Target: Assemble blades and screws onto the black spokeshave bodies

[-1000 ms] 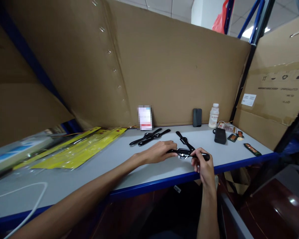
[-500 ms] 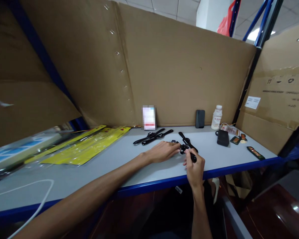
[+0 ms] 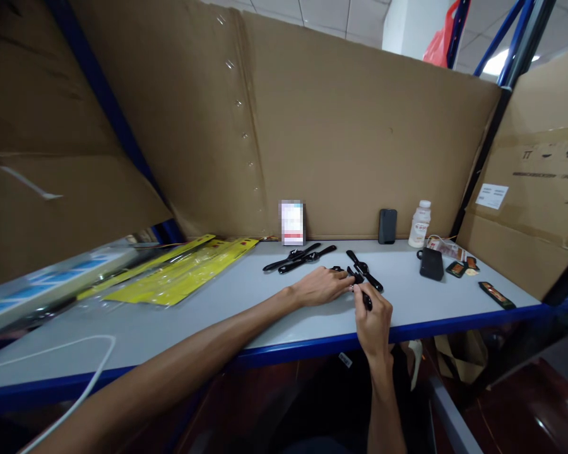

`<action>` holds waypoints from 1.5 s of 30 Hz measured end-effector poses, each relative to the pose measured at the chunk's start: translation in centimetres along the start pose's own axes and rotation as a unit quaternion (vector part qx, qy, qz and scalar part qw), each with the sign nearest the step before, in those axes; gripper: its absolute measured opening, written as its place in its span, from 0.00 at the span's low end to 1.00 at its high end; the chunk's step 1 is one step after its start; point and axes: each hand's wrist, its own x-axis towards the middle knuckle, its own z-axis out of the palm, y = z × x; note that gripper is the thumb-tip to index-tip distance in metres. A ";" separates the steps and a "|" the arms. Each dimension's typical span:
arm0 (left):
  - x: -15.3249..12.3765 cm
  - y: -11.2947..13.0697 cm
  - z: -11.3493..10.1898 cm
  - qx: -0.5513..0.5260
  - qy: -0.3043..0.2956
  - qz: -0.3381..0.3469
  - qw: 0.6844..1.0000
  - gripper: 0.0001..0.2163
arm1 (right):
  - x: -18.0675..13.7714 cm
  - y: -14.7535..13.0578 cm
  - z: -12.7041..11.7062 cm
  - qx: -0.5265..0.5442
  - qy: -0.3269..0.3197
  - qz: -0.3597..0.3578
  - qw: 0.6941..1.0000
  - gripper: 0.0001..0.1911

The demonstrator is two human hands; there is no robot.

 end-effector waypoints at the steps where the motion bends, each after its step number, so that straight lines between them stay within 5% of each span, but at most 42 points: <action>1: 0.0 0.0 0.0 -0.001 -0.002 -0.001 1.000 0.15 | 0.0 0.0 0.0 0.001 -0.003 -0.001 1.000 0.18; 12: 0.0 -0.5 0.4 -0.016 -0.001 0.003 1.000 0.14 | 0.4 0.6 0.1 -0.016 -0.061 0.002 0.998 0.18; 21: 0.9 -0.2 1.4 -0.154 -0.022 -0.193 0.969 0.19 | 0.3 -0.1 0.6 -0.109 -0.115 -0.059 0.986 0.16; 29: -0.8 -0.5 0.7 -0.124 0.007 -0.061 0.990 0.10 | 0.5 0.5 0.4 -0.056 -0.089 -0.038 0.994 0.16; 34: 0.3 0.2 1.5 -0.185 0.042 -0.142 0.972 0.17 | 0.4 0.5 0.4 -0.048 -0.098 -0.044 0.993 0.16; 37: 0.5 0.3 1.5 -0.204 0.070 -0.177 0.960 0.10 | 0.4 0.5 0.3 -0.051 -0.094 -0.036 0.994 0.16; 45: -0.6 0.0 0.7 -0.171 0.062 -0.082 0.980 0.07 | 0.5 0.8 0.3 -0.053 -0.077 -0.016 0.996 0.17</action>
